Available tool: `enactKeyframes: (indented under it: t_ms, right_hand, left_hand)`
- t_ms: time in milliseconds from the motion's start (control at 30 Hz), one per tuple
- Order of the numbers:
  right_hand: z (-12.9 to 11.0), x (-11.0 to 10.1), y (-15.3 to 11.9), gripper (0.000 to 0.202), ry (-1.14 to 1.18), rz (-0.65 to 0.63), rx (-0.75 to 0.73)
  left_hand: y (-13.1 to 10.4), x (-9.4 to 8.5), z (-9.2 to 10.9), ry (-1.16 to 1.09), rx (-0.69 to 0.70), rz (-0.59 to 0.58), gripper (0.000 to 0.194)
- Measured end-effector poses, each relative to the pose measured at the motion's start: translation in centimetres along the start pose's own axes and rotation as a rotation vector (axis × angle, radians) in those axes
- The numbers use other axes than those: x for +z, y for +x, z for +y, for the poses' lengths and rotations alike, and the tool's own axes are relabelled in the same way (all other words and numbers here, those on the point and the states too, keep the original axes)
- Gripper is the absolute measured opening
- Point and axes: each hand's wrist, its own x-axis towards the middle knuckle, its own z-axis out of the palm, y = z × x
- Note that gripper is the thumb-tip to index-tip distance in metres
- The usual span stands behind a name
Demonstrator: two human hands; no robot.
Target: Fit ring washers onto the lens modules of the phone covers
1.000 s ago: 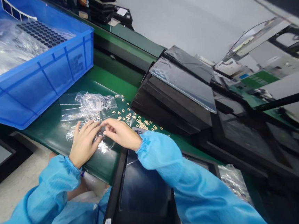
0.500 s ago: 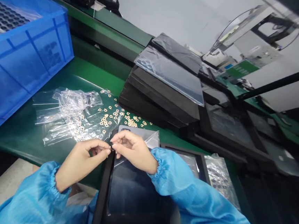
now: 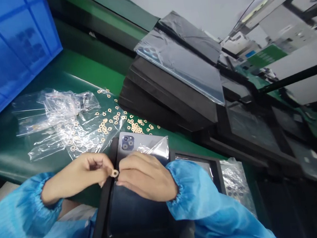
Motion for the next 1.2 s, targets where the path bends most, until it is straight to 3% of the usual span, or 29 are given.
enactKeyframes:
  t_ms: [67, 133, 200, 267, 367, 433, 600, 900, 1200]
  right_hand:
    - [0.7, -1.2, -0.4, 0.007, -0.019, 0.07, 0.073]
    - [2.1, -2.2, -1.0, 0.009, 0.005, 0.154, 0.282]
    - [3.7, -2.8, -1.6, 0.012, 0.027, 0.17, 0.476]
    - [5.2, -2.7, -2.3, 0.013, 0.071, 0.104, 0.557]
    - [6.5, -1.9, -2.8, 0.013, 0.122, 0.033, 0.575]
    - [6.8, -1.4, -2.8, 0.013, 0.124, 0.011, 0.585]
    - [6.6, -1.1, -2.2, 0.012, 0.064, -0.039, 0.574]
    - [6.4, -0.7, -1.9, 0.016, -0.084, -0.11, 0.553]
    - [6.4, 0.2, -1.9, 0.016, -0.171, -0.089, 0.515]
  left_hand:
    - [0.5, -1.4, -0.4, 0.168, -0.002, 0.184, 0.023]
    - [0.9, -2.5, -0.9, 0.481, -0.019, 0.473, 0.032]
    - [1.3, -2.9, -1.5, 0.787, 0.02, 0.623, 0.041]
    - [1.7, -2.2, -2.0, 0.953, 0.188, 0.579, 0.038]
    - [2.5, 0.1, -2.6, 1.021, 0.491, 0.442, 0.019]
    - [3.1, 1.6, -3.0, 1.07, 0.585, 0.378, 0.027]
    - [4.1, 3.4, -3.5, 1.175, 0.566, 0.301, 0.038]
    - [4.7, 4.0, -3.2, 1.21, 0.562, 0.302, 0.038]
    - [4.6, 4.2, -3.1, 1.23, 0.546, 0.311, 0.037]
